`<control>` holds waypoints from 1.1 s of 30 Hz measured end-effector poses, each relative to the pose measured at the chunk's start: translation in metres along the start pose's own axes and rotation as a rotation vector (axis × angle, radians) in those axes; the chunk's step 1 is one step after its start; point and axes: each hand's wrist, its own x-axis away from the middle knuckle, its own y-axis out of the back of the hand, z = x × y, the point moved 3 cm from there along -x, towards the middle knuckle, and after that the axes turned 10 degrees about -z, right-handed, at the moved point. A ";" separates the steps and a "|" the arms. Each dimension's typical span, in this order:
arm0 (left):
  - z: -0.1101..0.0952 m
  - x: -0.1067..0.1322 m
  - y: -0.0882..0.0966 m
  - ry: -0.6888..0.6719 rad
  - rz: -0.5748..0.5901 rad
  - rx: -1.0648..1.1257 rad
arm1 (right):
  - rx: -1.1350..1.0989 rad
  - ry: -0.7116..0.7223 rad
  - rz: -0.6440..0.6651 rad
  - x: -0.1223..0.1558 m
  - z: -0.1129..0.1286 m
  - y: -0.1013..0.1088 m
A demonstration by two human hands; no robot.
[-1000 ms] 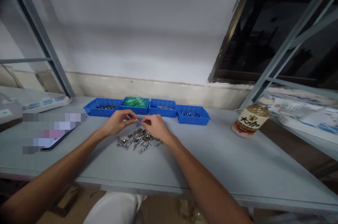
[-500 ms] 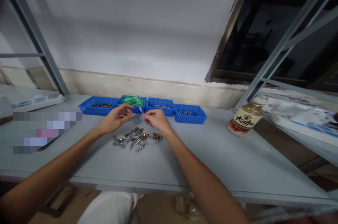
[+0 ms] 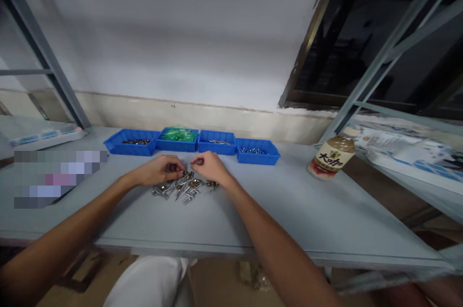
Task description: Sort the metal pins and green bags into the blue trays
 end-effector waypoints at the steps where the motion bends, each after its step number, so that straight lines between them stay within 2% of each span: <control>1: 0.001 0.000 0.000 0.007 -0.002 -0.002 | 0.090 0.075 0.027 0.001 0.002 -0.002; 3: 0.002 -0.001 -0.001 0.018 -0.012 -0.013 | 0.197 0.159 0.064 0.003 0.005 -0.003; 6: 0.004 -0.002 -0.003 0.017 -0.024 -0.039 | 0.239 0.201 0.094 0.005 0.008 -0.003; 16: 0.002 -0.003 -0.006 -0.016 -0.055 -0.030 | 0.282 0.255 0.097 0.006 0.011 -0.006; 23: -0.001 -0.004 -0.005 0.043 -0.086 0.042 | 0.270 0.242 0.077 0.008 0.012 -0.007; 29: 0.002 -0.007 0.004 0.134 -0.301 0.361 | 0.249 0.239 -0.030 0.006 0.016 -0.004; 33: 0.001 -0.008 0.011 0.196 -0.448 0.669 | 0.082 0.253 -0.060 0.007 0.026 -0.001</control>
